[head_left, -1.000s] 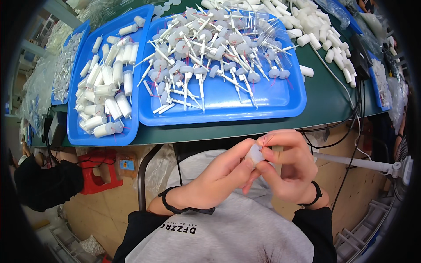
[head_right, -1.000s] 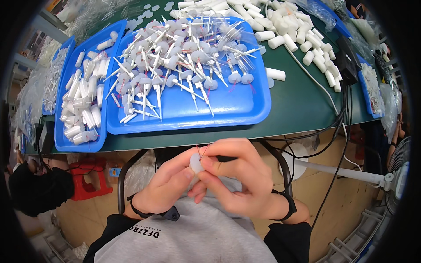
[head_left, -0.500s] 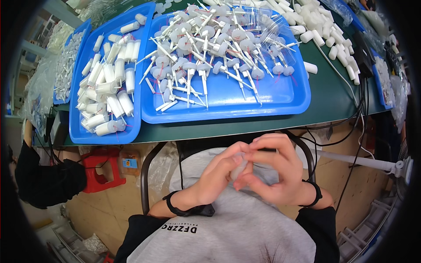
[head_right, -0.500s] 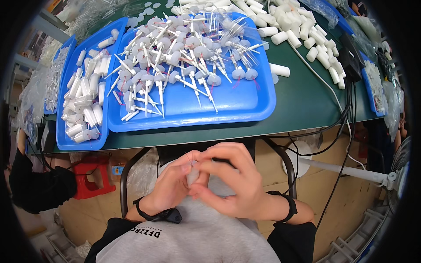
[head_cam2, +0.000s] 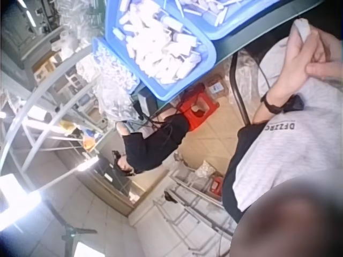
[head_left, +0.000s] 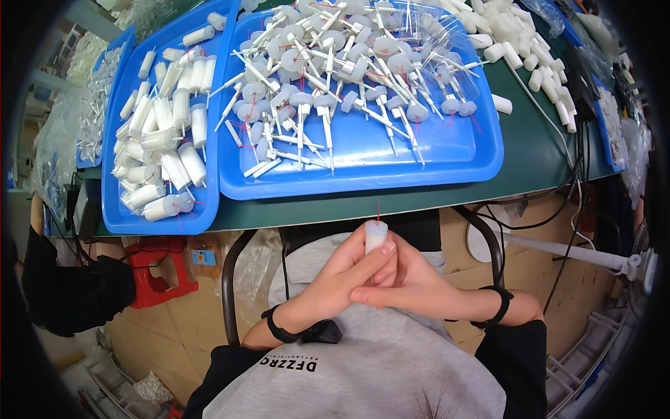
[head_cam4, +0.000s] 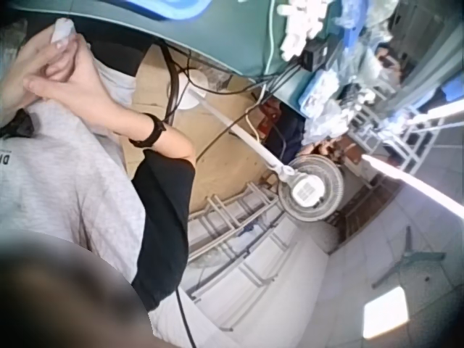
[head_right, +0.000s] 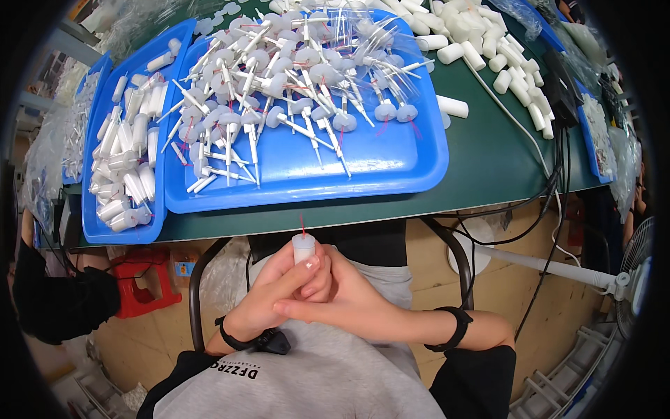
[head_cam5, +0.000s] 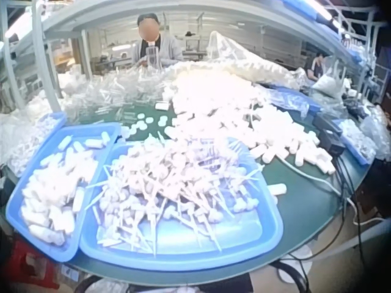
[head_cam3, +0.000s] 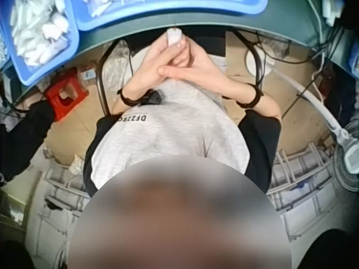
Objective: Assembling small plastic sprayer and pump components by hand.
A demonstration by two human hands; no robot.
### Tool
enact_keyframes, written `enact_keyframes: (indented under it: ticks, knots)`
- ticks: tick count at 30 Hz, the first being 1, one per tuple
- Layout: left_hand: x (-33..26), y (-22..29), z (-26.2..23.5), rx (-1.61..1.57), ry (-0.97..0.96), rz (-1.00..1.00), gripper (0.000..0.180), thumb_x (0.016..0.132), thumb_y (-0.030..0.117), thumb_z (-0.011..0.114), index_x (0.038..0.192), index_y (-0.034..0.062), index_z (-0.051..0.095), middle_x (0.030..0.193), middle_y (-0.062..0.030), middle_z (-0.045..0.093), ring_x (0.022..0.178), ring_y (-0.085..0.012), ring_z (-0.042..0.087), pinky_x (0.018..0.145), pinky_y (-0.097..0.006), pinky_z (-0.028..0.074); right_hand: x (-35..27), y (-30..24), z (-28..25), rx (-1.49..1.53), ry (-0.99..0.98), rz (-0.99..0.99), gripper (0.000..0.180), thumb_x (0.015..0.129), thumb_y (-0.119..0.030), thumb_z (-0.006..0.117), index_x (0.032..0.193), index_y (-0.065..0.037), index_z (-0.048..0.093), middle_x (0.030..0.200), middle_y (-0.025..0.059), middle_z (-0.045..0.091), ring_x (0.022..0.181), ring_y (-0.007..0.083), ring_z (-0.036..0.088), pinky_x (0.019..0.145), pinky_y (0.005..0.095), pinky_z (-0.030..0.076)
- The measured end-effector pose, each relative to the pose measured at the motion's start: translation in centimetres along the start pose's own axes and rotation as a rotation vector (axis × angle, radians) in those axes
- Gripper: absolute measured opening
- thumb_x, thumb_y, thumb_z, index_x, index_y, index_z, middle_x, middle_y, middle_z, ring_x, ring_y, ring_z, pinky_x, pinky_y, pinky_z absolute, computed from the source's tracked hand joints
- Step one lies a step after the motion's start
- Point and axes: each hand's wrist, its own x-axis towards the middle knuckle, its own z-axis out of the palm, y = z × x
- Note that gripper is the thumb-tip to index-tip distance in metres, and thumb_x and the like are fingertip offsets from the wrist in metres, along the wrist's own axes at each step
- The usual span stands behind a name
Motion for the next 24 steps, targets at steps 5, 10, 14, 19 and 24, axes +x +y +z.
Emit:
enact_keyframes:
  ticks: [5,10,14,19,24]
  knots:
    - [0.3,0.5,-0.4,-0.013,-0.006,-0.017,0.016,0.095,0.023,0.039,0.093,0.0068,0.042,0.067,0.0033,0.039,0.057,-0.004,0.039,0.048,-0.018,0.035,1.1,-0.8,1.5,0.176,0.041,0.11,0.062,0.071,-0.025,0.075,0.113,0.003,0.039,0.095,0.0095,0.05,0.08,0.0105,0.054,0.059,0.023,0.048]
    - [-0.2,0.4,-0.4,0.107,0.154,-0.04,0.021,0.095,0.026,0.039,0.089,0.0068,0.044,0.069,0.0048,0.041,0.062,-0.0022,0.037,0.054,-0.017,0.034,2.0,0.5,2.9,0.379,0.141,0.143,0.055,0.073,-0.03,0.072,0.107,0.002,0.044,0.091,0.0067,0.053,0.08,0.0082,0.054,0.053,0.0197,0.045]
    - [-0.5,1.1,-0.9,0.066,0.114,-0.12,0.023,0.094,0.027,0.04,0.093,0.0054,0.045,0.071,0.0034,0.045,0.063,-0.0023,0.038,0.054,-0.018,0.034,2.3,-0.8,3.5,0.341,0.141,0.177,0.052,0.074,-0.031,0.071,0.107,0.0,0.046,0.092,0.005,0.053,0.08,0.0074,0.054,0.053,0.0204,0.044]
    - [-0.5,2.9,-0.1,-0.075,0.144,-0.217,0.024,0.094,0.025,0.042,0.092,0.002,0.05,0.074,0.0,0.049,0.062,-0.0037,0.041,0.052,-0.019,0.033,2.3,-2.6,4.1,0.505,0.173,0.285,0.033,0.082,-0.024,0.064,0.103,-0.006,0.046,0.087,0.0026,0.055,0.078,0.0058,0.051,0.059,0.0212,0.04]
    - [-0.1,3.8,-0.2,-0.126,0.142,-0.336,0.024,0.094,0.024,0.042,0.085,0.0033,0.05,0.07,0.0009,0.047,0.058,-0.0043,0.039,0.05,-0.02,0.032,2.4,-2.1,3.5,0.625,0.102,0.28,0.03,0.08,-0.024,0.066,0.098,-0.004,0.052,0.086,0.0012,0.054,0.077,0.0051,0.051,0.059,0.0198,0.039]
